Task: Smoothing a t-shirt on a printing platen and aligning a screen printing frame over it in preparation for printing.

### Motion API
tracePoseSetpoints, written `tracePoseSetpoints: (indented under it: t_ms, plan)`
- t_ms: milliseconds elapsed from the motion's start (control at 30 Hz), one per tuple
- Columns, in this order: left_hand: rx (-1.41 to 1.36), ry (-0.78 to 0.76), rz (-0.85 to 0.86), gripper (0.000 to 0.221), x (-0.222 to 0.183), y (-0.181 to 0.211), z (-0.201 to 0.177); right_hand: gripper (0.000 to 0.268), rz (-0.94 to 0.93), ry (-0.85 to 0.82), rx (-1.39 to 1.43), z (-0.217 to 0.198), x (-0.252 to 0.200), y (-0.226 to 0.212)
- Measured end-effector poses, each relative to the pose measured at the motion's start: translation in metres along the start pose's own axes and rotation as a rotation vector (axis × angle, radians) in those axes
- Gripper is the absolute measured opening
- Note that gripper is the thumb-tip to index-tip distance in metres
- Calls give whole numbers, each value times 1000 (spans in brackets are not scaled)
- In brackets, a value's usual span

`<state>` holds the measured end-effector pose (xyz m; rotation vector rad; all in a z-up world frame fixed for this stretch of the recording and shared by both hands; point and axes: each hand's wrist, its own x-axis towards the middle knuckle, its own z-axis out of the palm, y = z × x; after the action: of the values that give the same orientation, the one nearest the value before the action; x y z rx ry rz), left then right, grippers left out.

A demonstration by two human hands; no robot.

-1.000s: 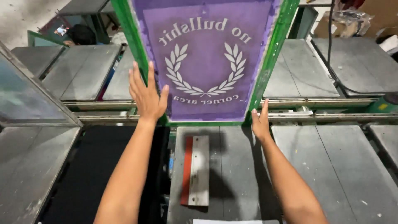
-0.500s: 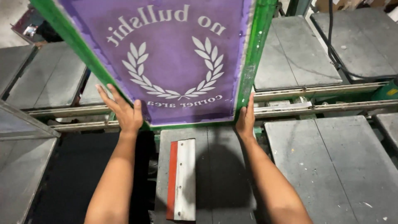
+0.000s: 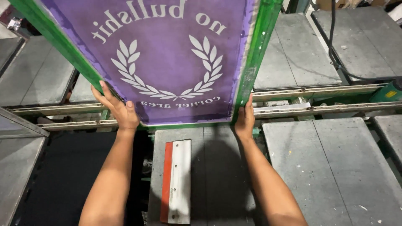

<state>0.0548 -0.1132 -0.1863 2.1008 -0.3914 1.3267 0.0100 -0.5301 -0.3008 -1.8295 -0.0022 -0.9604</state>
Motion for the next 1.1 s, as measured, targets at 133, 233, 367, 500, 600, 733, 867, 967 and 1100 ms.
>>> tracePoseSetpoints:
  t_ms: [133,233,367,500,600,733,867,967,1100]
  plan:
    - [-10,1,-3,98,-1,3,-2,56,-2,-34,-10,-5,-4,11]
    - [-26,-10,2,99,-3,1,-5,54,-19,-30,82,-7,-4,6]
    - [-92,-12,-49,97,-6,-1,-9,53,-34,-23,107,-8,-3,2]
    - [-108,10,-43,101,-11,-9,-8,55,-39,-17,127,-12,-9,18]
    - [-134,25,-26,99,-5,-7,-6,56,-30,5,150,-14,-9,23]
    - [-207,74,-44,81,0,17,-10,63,139,-7,138,-17,-11,12]
    - [-317,72,-65,84,-9,12,-13,68,158,-11,168,-17,-13,7]
    - [-294,108,-59,83,-21,0,-13,59,103,-8,201,-18,-12,4]
    - [-210,237,-49,74,-24,-13,-22,53,-48,-110,193,-14,4,-14]
